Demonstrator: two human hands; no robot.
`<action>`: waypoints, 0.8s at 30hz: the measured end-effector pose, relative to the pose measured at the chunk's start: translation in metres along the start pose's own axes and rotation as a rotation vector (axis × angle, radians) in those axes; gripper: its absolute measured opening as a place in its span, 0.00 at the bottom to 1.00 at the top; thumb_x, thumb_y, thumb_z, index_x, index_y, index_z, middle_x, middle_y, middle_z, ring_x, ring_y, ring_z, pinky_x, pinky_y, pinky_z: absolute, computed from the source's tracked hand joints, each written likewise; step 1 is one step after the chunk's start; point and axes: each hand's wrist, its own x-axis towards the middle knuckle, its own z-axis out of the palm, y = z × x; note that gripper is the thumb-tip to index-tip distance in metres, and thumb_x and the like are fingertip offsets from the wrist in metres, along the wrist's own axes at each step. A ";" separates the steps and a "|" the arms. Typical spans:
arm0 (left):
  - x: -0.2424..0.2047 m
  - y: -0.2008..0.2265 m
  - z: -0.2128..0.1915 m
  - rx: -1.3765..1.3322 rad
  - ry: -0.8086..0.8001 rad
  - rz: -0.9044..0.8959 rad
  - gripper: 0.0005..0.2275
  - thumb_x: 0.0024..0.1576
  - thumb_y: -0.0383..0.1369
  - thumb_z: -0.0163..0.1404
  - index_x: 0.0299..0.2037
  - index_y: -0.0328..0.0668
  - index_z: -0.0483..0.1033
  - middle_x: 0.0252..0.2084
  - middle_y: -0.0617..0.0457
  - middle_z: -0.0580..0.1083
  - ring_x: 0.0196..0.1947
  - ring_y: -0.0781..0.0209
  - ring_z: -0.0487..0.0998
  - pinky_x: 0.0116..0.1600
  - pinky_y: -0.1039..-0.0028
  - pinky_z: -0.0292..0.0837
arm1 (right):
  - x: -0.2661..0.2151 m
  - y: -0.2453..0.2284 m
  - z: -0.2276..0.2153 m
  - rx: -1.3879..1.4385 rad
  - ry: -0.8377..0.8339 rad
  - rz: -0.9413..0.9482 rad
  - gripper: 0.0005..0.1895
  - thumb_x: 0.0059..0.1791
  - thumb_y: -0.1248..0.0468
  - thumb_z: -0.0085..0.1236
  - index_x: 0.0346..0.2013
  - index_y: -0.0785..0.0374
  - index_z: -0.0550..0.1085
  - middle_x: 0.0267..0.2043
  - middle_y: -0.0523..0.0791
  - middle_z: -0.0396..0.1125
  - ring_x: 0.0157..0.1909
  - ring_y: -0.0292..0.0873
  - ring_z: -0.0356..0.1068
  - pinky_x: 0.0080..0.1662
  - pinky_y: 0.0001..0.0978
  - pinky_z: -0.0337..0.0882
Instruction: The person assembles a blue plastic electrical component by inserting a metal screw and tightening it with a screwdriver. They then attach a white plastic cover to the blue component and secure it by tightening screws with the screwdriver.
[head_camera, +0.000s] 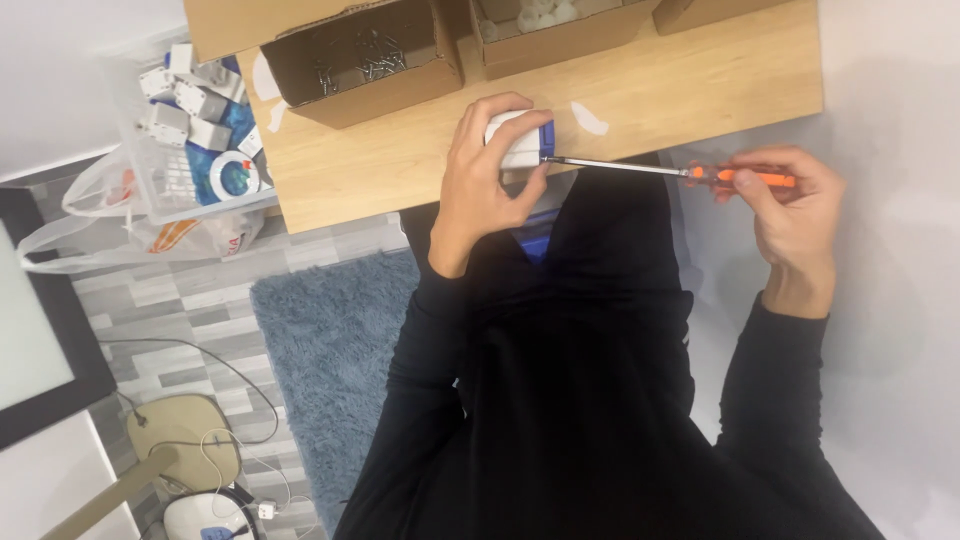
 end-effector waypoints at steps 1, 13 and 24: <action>0.000 -0.001 0.000 -0.012 -0.004 0.001 0.17 0.62 0.31 0.57 0.62 0.46 0.75 0.59 0.45 0.71 0.61 0.45 0.76 0.64 0.52 0.77 | -0.001 0.004 -0.003 -0.008 0.008 0.005 0.04 0.66 0.73 0.59 0.53 0.74 0.74 0.47 0.60 0.74 0.44 0.57 0.79 0.47 0.40 0.83; 0.002 -0.011 -0.004 -0.002 -0.025 0.013 0.19 0.61 0.29 0.58 0.63 0.46 0.75 0.59 0.44 0.72 0.61 0.45 0.76 0.63 0.55 0.75 | -0.006 -0.017 0.015 -0.113 0.072 0.168 0.17 0.72 0.61 0.52 0.52 0.76 0.76 0.36 0.60 0.72 0.27 0.49 0.70 0.31 0.31 0.72; 0.004 -0.006 -0.002 0.041 0.010 0.016 0.21 0.55 0.29 0.58 0.61 0.42 0.75 0.58 0.43 0.73 0.59 0.45 0.77 0.61 0.54 0.77 | -0.005 -0.024 0.015 0.034 -0.079 -0.026 0.17 0.58 0.71 0.61 0.61 0.74 0.72 0.64 0.59 0.67 0.65 0.61 0.73 0.69 0.61 0.86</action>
